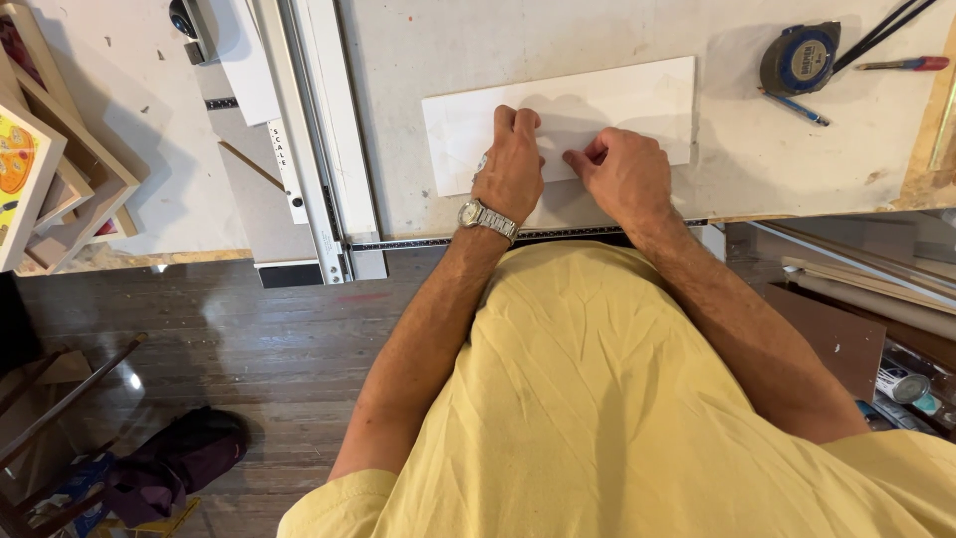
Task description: Applying double-sided tape to a backing board and adhering a printed artwork card to it as part of a framing process.
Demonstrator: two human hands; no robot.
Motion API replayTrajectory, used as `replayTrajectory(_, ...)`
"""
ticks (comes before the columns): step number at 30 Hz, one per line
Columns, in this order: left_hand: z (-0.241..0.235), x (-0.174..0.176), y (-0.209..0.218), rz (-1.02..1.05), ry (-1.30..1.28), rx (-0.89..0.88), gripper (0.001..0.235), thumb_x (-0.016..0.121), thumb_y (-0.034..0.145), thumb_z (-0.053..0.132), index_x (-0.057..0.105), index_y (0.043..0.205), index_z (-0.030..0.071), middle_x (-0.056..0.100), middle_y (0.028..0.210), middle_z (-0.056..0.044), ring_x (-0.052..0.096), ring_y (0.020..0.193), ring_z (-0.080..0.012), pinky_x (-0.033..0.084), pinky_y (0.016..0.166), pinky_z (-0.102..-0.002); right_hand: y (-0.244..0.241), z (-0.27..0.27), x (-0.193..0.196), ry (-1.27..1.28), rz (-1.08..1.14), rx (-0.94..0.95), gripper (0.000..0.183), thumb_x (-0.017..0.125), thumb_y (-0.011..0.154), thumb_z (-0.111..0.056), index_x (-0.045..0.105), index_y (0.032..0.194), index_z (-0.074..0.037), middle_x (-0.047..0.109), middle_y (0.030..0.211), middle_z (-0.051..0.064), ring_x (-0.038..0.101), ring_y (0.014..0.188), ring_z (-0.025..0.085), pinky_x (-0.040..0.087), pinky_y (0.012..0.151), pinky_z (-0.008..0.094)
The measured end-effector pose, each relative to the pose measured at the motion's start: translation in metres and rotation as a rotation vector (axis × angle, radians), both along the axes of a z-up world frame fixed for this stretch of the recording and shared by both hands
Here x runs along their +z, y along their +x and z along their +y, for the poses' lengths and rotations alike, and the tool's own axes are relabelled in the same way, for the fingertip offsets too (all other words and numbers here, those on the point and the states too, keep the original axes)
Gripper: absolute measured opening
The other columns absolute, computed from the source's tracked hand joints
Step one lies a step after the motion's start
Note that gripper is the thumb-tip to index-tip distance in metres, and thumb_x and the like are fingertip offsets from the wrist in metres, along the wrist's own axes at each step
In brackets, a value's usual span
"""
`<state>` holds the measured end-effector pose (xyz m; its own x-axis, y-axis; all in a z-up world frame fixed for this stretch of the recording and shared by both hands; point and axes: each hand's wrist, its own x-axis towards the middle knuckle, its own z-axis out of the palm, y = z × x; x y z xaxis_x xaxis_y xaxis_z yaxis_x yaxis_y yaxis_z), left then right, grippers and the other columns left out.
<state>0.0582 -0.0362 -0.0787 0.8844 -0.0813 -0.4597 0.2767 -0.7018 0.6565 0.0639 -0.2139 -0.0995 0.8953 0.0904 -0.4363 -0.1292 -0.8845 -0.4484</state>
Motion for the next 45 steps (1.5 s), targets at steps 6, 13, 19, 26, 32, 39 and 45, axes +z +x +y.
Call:
replayTrajectory(6,-0.004,0.000,0.004,0.016,0.054,-0.015,0.032,0.064,0.095,-0.002,0.045,0.120,0.004,0.042,0.122,-0.015,0.070,0.099,-0.0549,0.062,0.081,-0.064,0.004,0.004,0.012,-0.095,0.060,0.055,0.046,0.072,0.099,-0.056,0.077,0.100,-0.011,0.077,0.086,0.009,0.076,0.085,0.036,0.060,0.071,0.048)
replayTrajectory(13,0.023,0.001,0.002,0.146,0.330,-0.005,0.041,0.076,0.092,0.027,0.050,0.119,0.014,0.049,0.122,-0.004,0.070,0.101,-0.0502,0.057,0.076,-0.073,0.030,0.003,0.074,-0.279,0.128,0.235,0.057,0.069,0.102,-0.061,0.078,0.096,-0.005,0.073,0.080,0.015,0.075,0.080,0.035,0.058,0.070,0.049)
replayTrajectory(19,0.078,-0.005,-0.020,0.111,0.282,0.135,0.026,0.071,0.096,0.015,0.058,0.118,0.013,0.054,0.115,-0.003,0.068,0.111,-0.0372,0.061,0.080,-0.064,0.053,-0.009,0.051,-0.404,0.072,0.575,0.061,0.069,0.092,-0.064,0.078,0.094,-0.004,0.072,0.078,0.013,0.077,0.085,0.036,0.059,0.069,0.052)
replayTrajectory(26,0.087,-0.019,-0.021,-0.014,0.180,0.084,0.022,0.072,0.092,0.008,0.060,0.110,0.010,0.055,0.107,-0.007,0.065,0.095,-0.0352,0.055,0.066,-0.052,0.070,0.063,0.006,-0.363,-0.079,0.919,0.069,0.072,0.074,-0.080,0.073,0.084,-0.011,0.071,0.077,0.003,0.070,0.072,0.027,0.055,0.063,0.045)
replayTrajectory(32,0.091,-0.023,-0.020,-0.046,0.163,0.102,0.019,0.071,0.091,0.004,0.064,0.108,0.008,0.057,0.104,-0.007,0.061,0.083,-0.0280,0.050,0.050,-0.045,0.091,0.013,0.029,-0.496,0.017,1.105,0.073,0.064,0.072,-0.082,0.063,0.079,-0.009,0.061,0.069,-0.004,0.062,0.063,0.014,0.059,0.060,0.033)
replayTrajectory(39,0.101,-0.013,-0.036,-0.109,0.028,0.425,0.020,0.074,0.092,0.011,0.069,0.111,0.005,0.060,0.114,-0.009,0.066,0.090,-0.0191,0.064,0.080,-0.029,0.075,-0.056,0.065,-0.336,0.101,0.367,0.047,0.073,0.096,-0.063,0.064,0.083,-0.018,0.068,0.086,-0.003,0.061,0.074,0.017,0.043,0.058,0.035)
replayTrajectory(45,0.108,-0.008,-0.049,0.100,0.043,0.525,0.047,0.067,0.096,0.026,0.063,0.139,0.009,0.063,0.098,-0.001,0.062,0.085,-0.0188,0.056,0.082,-0.039,0.025,-0.113,0.021,-0.079,0.016,-0.144,0.037,0.070,0.102,-0.037,0.073,0.129,-0.012,0.075,0.099,0.010,0.070,0.091,0.030,0.050,0.090,0.043)
